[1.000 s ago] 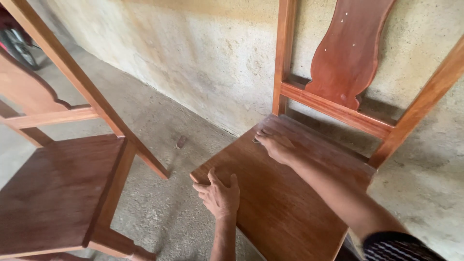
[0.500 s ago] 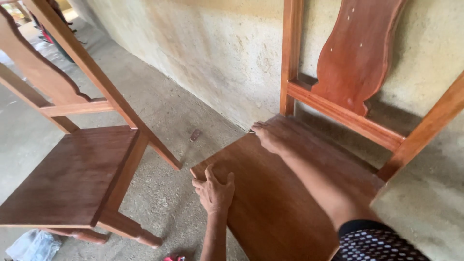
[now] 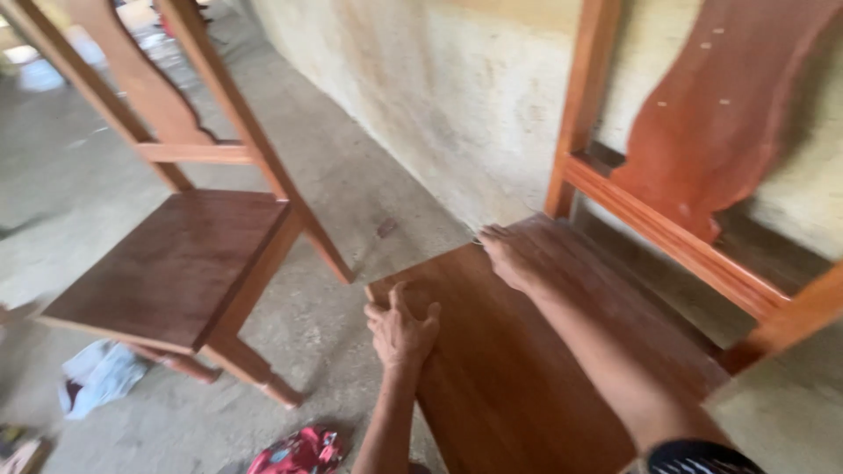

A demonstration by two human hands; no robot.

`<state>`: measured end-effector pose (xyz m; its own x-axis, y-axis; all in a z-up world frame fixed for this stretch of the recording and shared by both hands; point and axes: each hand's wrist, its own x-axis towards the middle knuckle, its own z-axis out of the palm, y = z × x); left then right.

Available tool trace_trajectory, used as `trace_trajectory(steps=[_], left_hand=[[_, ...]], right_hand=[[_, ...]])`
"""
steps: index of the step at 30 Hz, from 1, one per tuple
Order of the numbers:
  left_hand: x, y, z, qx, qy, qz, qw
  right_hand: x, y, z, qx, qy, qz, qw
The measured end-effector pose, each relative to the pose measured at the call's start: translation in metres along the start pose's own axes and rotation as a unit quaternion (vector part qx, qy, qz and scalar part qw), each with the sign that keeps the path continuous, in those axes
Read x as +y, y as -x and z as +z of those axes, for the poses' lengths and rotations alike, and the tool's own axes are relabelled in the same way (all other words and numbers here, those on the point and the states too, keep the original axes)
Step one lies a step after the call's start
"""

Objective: The person is sanding the seat of a wooden chair using a sanding block. They move the block across the surface to smooth the wood.

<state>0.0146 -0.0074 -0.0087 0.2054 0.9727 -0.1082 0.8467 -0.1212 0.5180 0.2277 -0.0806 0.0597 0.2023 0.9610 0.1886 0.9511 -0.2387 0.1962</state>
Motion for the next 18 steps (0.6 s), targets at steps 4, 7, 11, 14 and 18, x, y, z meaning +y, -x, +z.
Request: trace_trajectory(steps=[4,7,11,14,18], left_hand=[[-0.006,0.002,-0.004,0.054,0.004,0.011,0.998],[-0.006,-0.001,-0.008,-0.028,0.004,-0.014,0.999],[-0.006,0.007,-0.009,0.007,0.019,0.039,0.999],[-0.009,0.012,-0.009,-0.010,0.010,0.045,0.999],[-0.006,0.006,0.000,0.019,-0.001,0.058,0.998]], right_hand=[[0.006,0.010,0.140,0.260,-0.250,-0.142,0.922],[-0.007,0.010,0.099,0.045,-0.215,-0.002,0.976],[0.000,-0.042,0.169,0.156,-0.228,-0.022,0.961],[-0.014,-0.019,0.142,0.119,-0.270,0.029,0.955],[-0.002,0.051,0.131,0.232,-0.206,-0.077,0.947]])
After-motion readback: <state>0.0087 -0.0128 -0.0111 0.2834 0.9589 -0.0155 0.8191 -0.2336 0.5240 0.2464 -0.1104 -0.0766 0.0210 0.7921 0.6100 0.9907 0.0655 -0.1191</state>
